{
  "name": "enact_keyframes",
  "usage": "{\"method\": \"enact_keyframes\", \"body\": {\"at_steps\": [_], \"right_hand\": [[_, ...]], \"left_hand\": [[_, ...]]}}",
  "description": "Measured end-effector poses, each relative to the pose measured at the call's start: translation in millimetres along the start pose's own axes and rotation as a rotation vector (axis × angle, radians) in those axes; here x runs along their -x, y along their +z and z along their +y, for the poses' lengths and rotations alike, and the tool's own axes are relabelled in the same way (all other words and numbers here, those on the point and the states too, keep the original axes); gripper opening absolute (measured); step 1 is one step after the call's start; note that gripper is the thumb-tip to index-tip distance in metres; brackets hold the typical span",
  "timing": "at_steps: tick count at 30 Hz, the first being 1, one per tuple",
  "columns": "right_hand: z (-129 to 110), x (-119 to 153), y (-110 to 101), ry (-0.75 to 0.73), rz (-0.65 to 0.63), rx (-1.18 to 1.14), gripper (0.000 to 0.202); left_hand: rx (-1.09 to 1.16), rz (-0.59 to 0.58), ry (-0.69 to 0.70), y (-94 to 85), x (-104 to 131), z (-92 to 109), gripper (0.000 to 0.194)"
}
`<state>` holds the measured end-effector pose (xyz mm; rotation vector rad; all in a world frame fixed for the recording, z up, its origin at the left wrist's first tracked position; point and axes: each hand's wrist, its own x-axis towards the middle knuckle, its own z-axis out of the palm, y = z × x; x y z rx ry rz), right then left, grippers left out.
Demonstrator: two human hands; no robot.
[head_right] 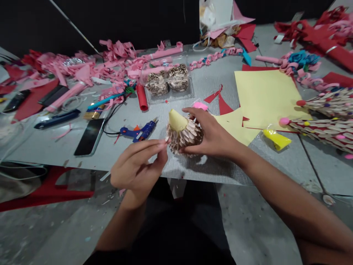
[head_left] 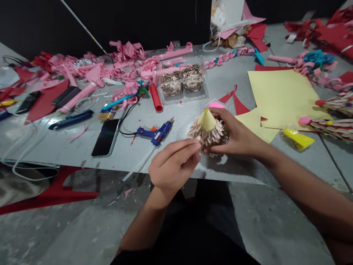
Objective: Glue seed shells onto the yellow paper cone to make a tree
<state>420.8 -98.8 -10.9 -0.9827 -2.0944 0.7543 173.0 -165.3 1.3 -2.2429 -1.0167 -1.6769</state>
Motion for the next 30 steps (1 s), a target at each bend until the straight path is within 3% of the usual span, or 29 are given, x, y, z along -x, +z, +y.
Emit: {"method": "enact_keyframes", "body": {"at_steps": [5,9,17,30], "right_hand": [[-0.7,0.1,-0.8,-0.016,-0.004,0.001,0.105],[-1.3,-0.1,-0.4,-0.029,0.002,0.003,0.102],[2.9,1.0,3.2,-0.076,0.028,0.017,0.099],[-2.2,1.4,2.1,-0.041,0.013,0.02,0.096]], "left_hand": [[-0.019,-0.059,0.231,2.3,0.5,-13.2,0.035],[-0.076,-0.047,0.312,6.4,2.5,-21.5,0.04],[-0.068,0.009,0.269,17.1,-2.0,-19.6,0.032],[-0.037,-0.054,0.232,11.7,-0.6,-20.0,0.036]]}}
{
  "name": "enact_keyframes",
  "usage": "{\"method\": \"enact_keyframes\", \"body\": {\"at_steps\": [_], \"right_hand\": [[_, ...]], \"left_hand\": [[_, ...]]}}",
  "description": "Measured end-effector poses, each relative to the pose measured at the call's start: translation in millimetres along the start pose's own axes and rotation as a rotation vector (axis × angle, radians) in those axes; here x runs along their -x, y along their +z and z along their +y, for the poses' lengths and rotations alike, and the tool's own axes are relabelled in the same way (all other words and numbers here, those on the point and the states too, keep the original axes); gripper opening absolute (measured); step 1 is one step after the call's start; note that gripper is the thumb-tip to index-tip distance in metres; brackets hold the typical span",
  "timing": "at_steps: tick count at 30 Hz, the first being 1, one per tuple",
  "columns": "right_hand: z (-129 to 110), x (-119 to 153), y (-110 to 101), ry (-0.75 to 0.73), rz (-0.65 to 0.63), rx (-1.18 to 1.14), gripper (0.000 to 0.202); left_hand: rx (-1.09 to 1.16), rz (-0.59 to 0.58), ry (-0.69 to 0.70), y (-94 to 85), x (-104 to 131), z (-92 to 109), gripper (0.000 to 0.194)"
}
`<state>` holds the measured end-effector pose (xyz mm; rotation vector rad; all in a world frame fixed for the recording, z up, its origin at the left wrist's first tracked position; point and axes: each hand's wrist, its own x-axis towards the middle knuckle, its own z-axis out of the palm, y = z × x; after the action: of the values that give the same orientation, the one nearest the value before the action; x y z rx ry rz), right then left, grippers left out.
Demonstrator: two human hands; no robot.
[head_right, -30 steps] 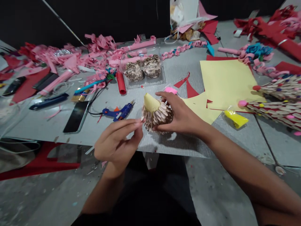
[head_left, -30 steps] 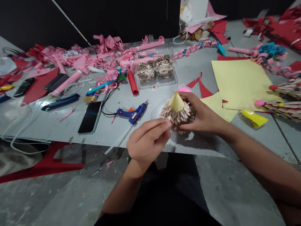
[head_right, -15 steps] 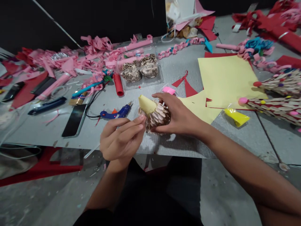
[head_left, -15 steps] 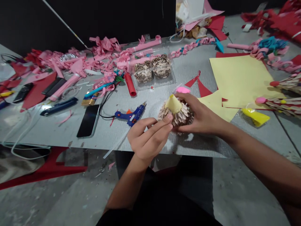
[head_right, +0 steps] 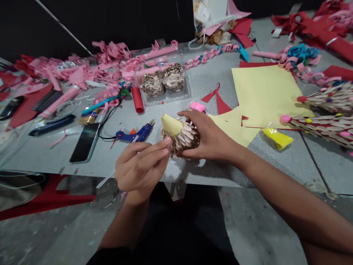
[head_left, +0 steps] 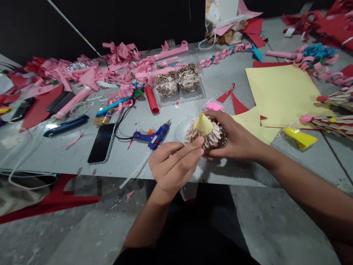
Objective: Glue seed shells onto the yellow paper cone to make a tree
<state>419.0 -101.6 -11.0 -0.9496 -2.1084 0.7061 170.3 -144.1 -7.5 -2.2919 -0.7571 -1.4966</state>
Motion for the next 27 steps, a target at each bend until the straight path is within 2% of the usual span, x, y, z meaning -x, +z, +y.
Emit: {"method": "enact_keyframes", "body": {"at_steps": [18,21,24,25,27], "right_hand": [[1.3,-0.1,0.4,0.012,0.01,-0.013,0.098],[2.7,-0.1,0.0,0.01,0.003,-0.013,0.097],[3.4,0.2,0.3,0.006,0.007,-0.003,0.097],[3.2,0.2,0.6,0.008,0.009,0.001,0.098],[1.9,-0.3,1.0,0.02,0.016,0.008,0.099]], "left_hand": [[-0.041,0.027,-0.065,3.6,-5.5,7.5,0.034],[-0.04,0.016,-0.062,-4.6,-3.9,13.1,0.034],[-0.015,-0.05,-0.059,-22.3,-9.6,15.1,0.032],[0.014,-0.079,-0.063,-27.5,-14.8,11.2,0.03],[0.071,-0.043,-0.093,-31.7,-31.1,-9.5,0.025]]}}
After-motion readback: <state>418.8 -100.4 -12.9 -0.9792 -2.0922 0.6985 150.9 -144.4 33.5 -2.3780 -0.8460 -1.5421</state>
